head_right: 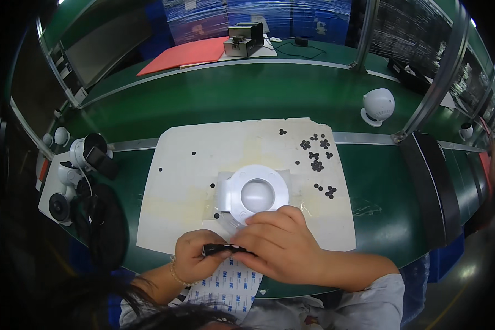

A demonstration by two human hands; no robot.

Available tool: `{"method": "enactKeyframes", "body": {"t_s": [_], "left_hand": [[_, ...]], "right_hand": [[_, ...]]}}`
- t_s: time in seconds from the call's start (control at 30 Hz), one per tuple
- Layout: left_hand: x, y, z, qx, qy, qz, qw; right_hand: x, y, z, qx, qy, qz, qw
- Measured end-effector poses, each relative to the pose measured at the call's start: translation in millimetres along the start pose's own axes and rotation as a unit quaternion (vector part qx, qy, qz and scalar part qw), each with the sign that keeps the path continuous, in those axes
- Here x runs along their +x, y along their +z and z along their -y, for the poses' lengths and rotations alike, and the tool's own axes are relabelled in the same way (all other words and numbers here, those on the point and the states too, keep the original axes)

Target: The person assembles white dome-shaped electronic devices on a green workbench. They repeatedly pick up a white plastic housing, peel small black circular pads from a backing sheet, and place them into the housing's mounting holes. The person then places the assembled unit onto the workbench and repeats the process with a new unit.

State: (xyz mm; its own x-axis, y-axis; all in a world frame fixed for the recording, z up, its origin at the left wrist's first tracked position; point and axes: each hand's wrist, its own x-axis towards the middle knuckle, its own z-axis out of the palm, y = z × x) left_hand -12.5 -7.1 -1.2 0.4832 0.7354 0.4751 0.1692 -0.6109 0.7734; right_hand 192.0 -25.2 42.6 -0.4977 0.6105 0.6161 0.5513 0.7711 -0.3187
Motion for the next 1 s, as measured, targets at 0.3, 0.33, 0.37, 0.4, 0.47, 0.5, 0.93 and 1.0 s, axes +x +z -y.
{"method": "enactKeyframes", "body": {"t_s": [0.3,0.33,0.37,0.4,0.47,0.5,0.93,1.0], "left_hand": [[-2,-6,1,-0.033,0.041,-0.004,0.999],[-2,-7,2,-0.036,0.039,-0.001,0.999],[-3,-7,3,-0.038,0.036,0.002,0.999],[-4,-7,4,-0.04,0.033,0.005,0.999],[-5,-7,5,-0.036,0.022,0.014,0.999],[-6,-6,5,-0.034,0.016,0.019,0.999],[-2,2,2,0.066,0.128,-0.002,0.99],[0,1,2,0.045,0.131,0.013,0.99]], "right_hand": [[-7,6,-15,0.056,0.003,-0.004,0.998],[-8,6,-17,0.052,-0.016,-0.005,0.999],[-9,6,-17,0.02,-0.035,-0.007,0.999],[-9,6,-17,-0.011,-0.054,-0.01,0.998],[-8,5,-17,-0.06,-0.088,-0.015,0.994],[-9,4,-17,-0.077,-0.101,-0.018,0.992],[6,6,-1,-0.048,-0.11,-0.015,0.993],[-9,8,-1,-0.087,-0.169,-0.051,0.98]]}}
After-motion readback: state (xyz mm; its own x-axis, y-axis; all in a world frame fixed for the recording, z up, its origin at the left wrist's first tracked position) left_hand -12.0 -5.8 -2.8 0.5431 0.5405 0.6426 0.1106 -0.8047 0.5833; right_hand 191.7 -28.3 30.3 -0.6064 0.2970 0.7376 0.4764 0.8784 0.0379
